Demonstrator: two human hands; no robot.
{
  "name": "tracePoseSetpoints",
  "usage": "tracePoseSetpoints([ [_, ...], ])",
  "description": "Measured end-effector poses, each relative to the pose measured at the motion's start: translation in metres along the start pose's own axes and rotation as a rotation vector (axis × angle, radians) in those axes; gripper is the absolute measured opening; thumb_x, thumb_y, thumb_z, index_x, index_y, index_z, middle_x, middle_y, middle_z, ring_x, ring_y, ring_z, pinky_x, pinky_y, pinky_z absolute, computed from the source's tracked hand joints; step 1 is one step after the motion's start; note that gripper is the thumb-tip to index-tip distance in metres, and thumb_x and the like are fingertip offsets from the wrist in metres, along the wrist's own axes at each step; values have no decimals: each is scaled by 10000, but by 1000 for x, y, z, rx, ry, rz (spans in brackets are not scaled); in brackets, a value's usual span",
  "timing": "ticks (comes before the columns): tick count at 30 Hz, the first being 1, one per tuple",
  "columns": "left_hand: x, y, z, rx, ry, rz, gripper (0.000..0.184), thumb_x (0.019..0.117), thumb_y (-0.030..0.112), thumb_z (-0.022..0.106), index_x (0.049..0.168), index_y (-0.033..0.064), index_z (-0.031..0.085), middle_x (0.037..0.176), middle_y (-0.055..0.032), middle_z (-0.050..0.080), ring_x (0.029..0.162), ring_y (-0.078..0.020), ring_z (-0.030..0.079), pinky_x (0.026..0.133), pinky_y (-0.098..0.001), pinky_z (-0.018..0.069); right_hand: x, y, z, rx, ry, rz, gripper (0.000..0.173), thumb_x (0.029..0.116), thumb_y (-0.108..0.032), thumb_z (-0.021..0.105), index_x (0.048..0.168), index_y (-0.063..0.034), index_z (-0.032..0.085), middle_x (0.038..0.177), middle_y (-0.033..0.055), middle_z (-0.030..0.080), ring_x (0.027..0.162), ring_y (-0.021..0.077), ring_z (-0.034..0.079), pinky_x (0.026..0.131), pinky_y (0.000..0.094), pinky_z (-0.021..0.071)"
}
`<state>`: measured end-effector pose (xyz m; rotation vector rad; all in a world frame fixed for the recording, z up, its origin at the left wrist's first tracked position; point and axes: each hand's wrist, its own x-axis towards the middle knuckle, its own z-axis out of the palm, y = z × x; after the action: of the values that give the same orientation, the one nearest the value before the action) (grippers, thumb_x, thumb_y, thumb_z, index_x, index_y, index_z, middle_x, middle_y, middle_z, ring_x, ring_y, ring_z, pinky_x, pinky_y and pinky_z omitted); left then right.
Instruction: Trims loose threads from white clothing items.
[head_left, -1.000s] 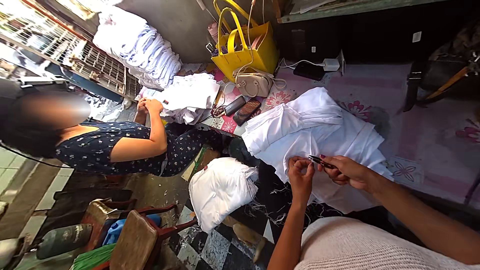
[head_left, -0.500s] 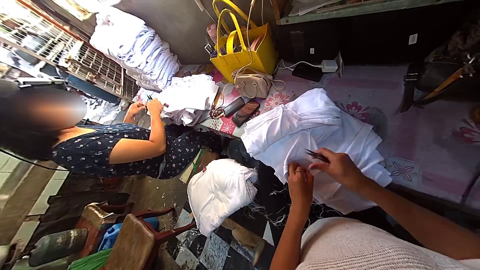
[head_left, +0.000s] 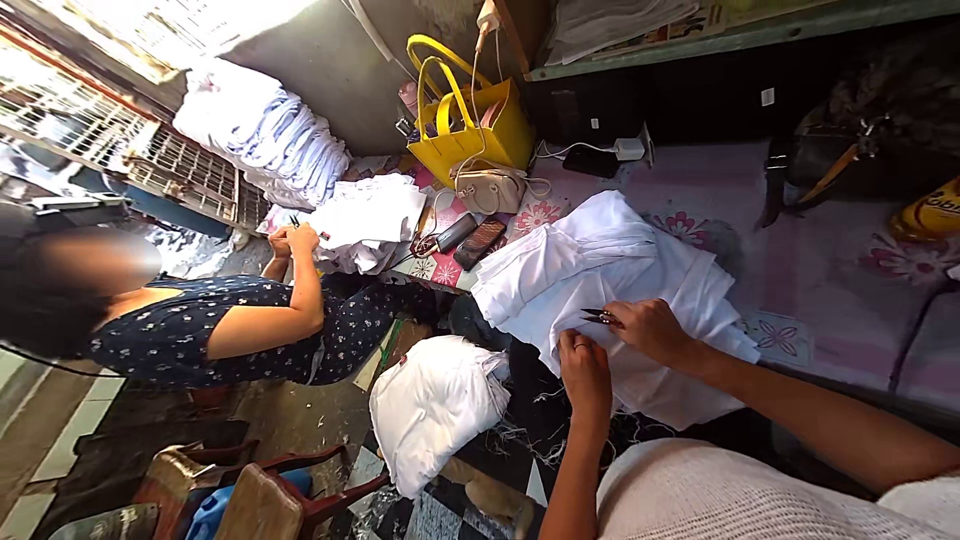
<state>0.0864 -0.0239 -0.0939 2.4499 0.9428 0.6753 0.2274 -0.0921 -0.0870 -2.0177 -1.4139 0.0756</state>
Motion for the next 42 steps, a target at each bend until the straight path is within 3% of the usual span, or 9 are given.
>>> tracePoseSetpoints([
  [3, 9, 7, -9, -301, -21, -58, 398, 898, 57, 726, 1202, -181, 626, 1152, -320, 651, 995, -358, 696, 872, -433, 588, 13, -6, -23, 468, -210, 338, 233, 976, -179, 656, 1055, 30, 722, 875, 158, 705, 788, 255, 661, 758, 457, 527],
  [5, 20, 13, -11, -575, -57, -124, 499, 879, 21, 750, 1281, -197, 550, 1171, -303, 650, 1011, -276, 714, 884, -361, 606, 21, -8, -29, 813, -248, 529, 150, 963, -128, 685, 1020, 9, 709, 789, 19, 635, 619, 44, 502, 598, 235, 440],
  [7, 31, 16, -8, -710, -67, -198, 414, 865, -31, 739, 1221, -187, 597, 1019, -226, 722, 884, -178, 739, 839, -305, 614, 26, -7, -29, 1125, -270, 713, 58, 976, -81, 653, 990, -28, 671, 629, -78, 522, 456, -19, 363, 440, 164, 317],
  [11, 37, 7, -12, -841, -140, -264, 93, 923, -50, 670, 984, -102, 717, 752, -73, 733, 602, -70, 682, 615, -237, 602, 28, 1, -34, 1403, -305, 897, 67, 998, -61, 592, 956, -87, 638, 516, -123, 365, 399, -17, 279, 402, 156, 276],
  [16, 31, 5, -24, -858, -276, -241, 269, 936, -38, 658, 1181, -149, 641, 956, -139, 742, 783, -115, 726, 783, -289, 623, 23, 0, -33, 1394, -307, 883, 76, 999, -63, 598, 944, -82, 647, 522, -119, 394, 405, -20, 295, 402, 155, 277],
  [22, 28, 9, -21, -757, -255, -269, 139, 987, -22, 586, 970, -109, 692, 704, -61, 696, 542, -54, 644, 543, -219, 575, 16, -2, -38, 1179, -312, 707, 179, 1059, -195, 558, 944, -79, 631, 567, -119, 398, 434, -11, 323, 432, 164, 296],
  [25, 17, 3, -29, -754, -270, -339, 159, 1008, 12, 582, 1002, -108, 686, 697, -62, 695, 534, -71, 655, 532, -234, 585, 0, -3, -58, 1073, -439, 684, 398, 1121, -353, 365, 1033, -91, 652, 584, -121, 364, 454, 4, 324, 452, 184, 307],
  [38, -1, 7, -34, -758, -238, -332, 137, 993, -10, 595, 985, -120, 676, 679, -76, 684, 530, -71, 662, 532, -233, 592, -8, -17, -34, 770, -421, 699, 386, 1110, -279, 449, 962, -22, 695, 599, -62, 403, 493, 34, 348, 503, 221, 323],
  [42, -9, 5, -36, -490, -199, -233, 141, 976, 7, 620, 970, -104, 707, 756, -134, 704, 595, -128, 683, 605, -283, 603, -18, -13, -39, 783, -415, 712, 368, 1106, -262, 461, 964, -23, 702, 591, -70, 403, 486, 25, 345, 495, 209, 317],
])
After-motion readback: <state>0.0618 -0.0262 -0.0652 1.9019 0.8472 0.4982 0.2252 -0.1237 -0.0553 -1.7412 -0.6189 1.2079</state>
